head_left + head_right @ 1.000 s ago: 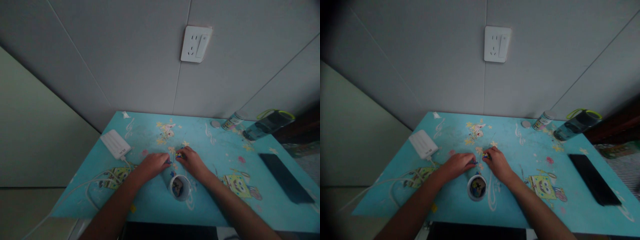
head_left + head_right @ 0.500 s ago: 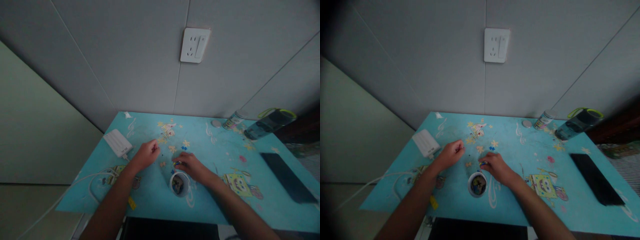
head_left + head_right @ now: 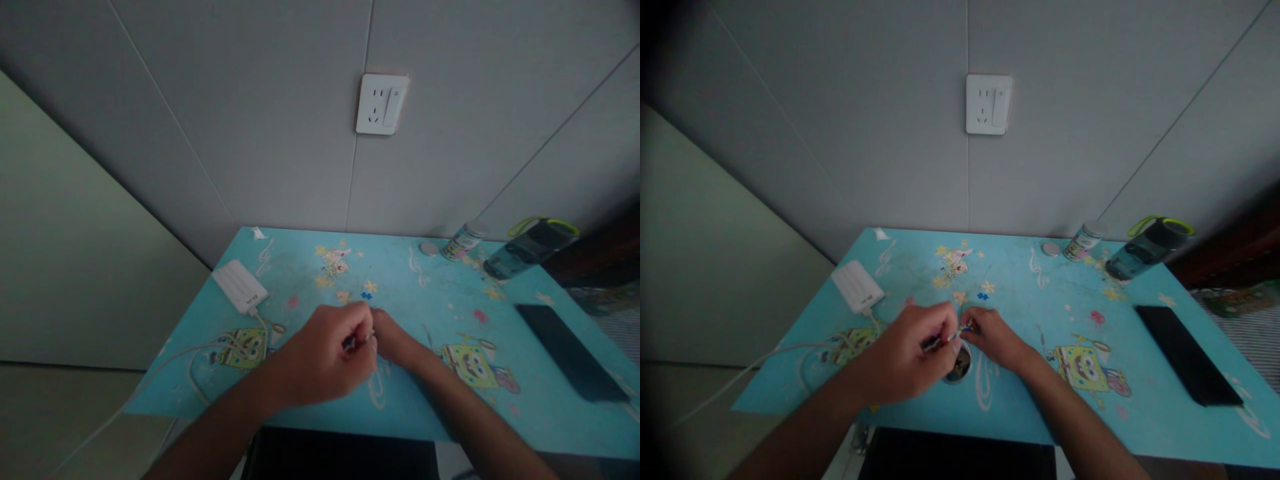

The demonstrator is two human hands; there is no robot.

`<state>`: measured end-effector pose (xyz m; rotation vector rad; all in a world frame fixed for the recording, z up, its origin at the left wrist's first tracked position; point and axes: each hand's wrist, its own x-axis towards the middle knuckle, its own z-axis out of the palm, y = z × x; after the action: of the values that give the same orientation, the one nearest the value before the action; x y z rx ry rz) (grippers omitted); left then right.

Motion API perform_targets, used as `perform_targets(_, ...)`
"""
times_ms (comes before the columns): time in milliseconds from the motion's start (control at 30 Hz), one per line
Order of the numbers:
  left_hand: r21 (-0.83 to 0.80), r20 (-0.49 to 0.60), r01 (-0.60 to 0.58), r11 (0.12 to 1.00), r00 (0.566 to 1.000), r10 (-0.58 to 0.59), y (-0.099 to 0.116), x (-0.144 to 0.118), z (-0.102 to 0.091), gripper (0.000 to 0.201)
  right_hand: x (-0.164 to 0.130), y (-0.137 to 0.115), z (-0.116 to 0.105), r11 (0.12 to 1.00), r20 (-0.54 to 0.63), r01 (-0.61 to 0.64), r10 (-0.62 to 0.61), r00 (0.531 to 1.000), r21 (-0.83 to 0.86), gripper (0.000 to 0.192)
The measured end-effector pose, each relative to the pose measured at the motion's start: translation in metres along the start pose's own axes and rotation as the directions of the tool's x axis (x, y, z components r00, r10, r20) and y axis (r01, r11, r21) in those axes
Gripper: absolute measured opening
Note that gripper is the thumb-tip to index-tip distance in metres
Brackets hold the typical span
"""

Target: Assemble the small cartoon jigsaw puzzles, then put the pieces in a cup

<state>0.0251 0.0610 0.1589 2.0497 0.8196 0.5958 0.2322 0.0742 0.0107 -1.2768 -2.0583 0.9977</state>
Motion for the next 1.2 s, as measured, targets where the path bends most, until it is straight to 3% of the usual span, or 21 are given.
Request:
perform_targets(133, 0.349, 0.213, -0.128, 0.928, 0.976, 0.055, 0.016, -0.002, 0.005, 0.013, -0.002, -0.006, -0.002, 0.999, -0.013, -0.022, 0.022, 1.0, 0.042, 0.014)
perform_targets(300, 0.6, 0.277, -0.193, 0.777, 0.961, 0.025, 0.005, -0.002, 0.003, 0.002, -0.001, -0.004, -0.001, 0.998, -0.039, -0.017, 0.02, 0.999, 0.066, 0.015)
perform_targets(667, 0.539, 0.408, -0.264, 0.8, 0.913, 0.026, 0.008, 0.005, -0.008, 0.01, -0.002, -0.003, -0.002, 0.998, -0.052, 0.003, 0.0, 0.999, 0.062, 0.012)
perform_targets(1200, 0.626, 0.373, -0.273, 0.73, 0.927, 0.026, 0.006, 0.009, -0.003, 0.019, -0.004, -0.006, -0.004, 0.999, -0.071, 0.015, -0.012, 0.997, 0.044, 0.011)
